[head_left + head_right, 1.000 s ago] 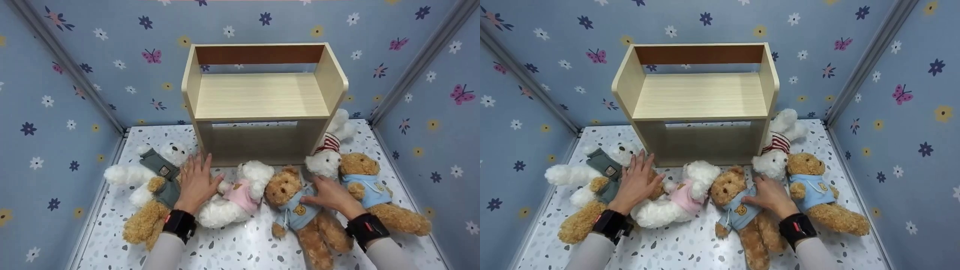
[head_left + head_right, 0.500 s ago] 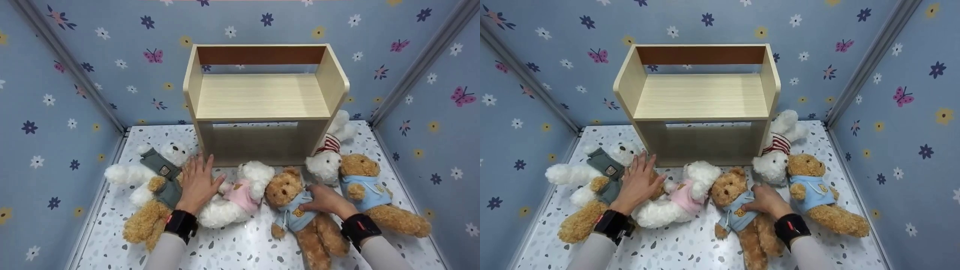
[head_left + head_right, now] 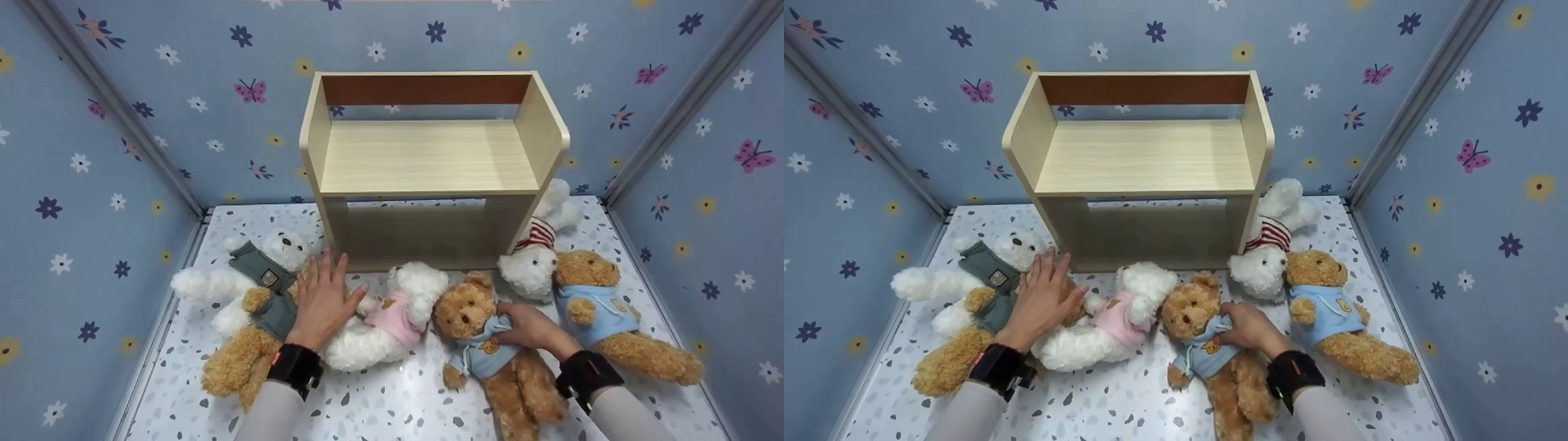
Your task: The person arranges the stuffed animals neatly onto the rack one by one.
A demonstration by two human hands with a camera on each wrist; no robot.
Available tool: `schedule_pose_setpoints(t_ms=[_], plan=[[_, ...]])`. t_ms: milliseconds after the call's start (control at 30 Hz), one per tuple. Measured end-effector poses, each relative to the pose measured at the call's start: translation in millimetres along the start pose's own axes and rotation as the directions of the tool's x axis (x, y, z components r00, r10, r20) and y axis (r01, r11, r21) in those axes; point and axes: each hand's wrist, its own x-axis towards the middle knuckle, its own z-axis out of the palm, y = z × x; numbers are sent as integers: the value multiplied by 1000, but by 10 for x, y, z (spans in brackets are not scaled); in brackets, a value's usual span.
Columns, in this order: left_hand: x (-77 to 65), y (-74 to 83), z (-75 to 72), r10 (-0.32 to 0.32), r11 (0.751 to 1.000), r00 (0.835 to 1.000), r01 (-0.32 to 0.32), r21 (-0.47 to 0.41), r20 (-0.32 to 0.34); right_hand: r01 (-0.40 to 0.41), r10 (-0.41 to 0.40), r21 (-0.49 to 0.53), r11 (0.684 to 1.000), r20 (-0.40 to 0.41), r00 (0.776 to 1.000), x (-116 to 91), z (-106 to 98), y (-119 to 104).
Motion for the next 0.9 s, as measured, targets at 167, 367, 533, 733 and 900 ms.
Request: schedule_pose_setpoints(t_ms=[167, 367, 533, 733, 900], plan=[[-6, -5, 13, -7, 1000, 1000, 7, -14, 18, 41, -39, 33, 999, -48, 998, -54, -21, -60], [-16, 18, -9, -3, 999, 999, 5, -43, 39, 6, 0, 54, 999, -113, 994, -146, -108, -147], [-18, 52, -40, 12, 999, 1000, -11, -40, 13, -17, 26, 41, 999, -222, 975, -191, -243, -228], [-11, 92, -46, 28, 999, 1000, -28, -44, -4, -69, 104, 129, 989, -289, 952, -242, -486, -387], [-25, 111, -42, 22, 998, 1000, -21, -63, 12, -64, 126, 187, 980, -343, 931, -295, -683, -569]])
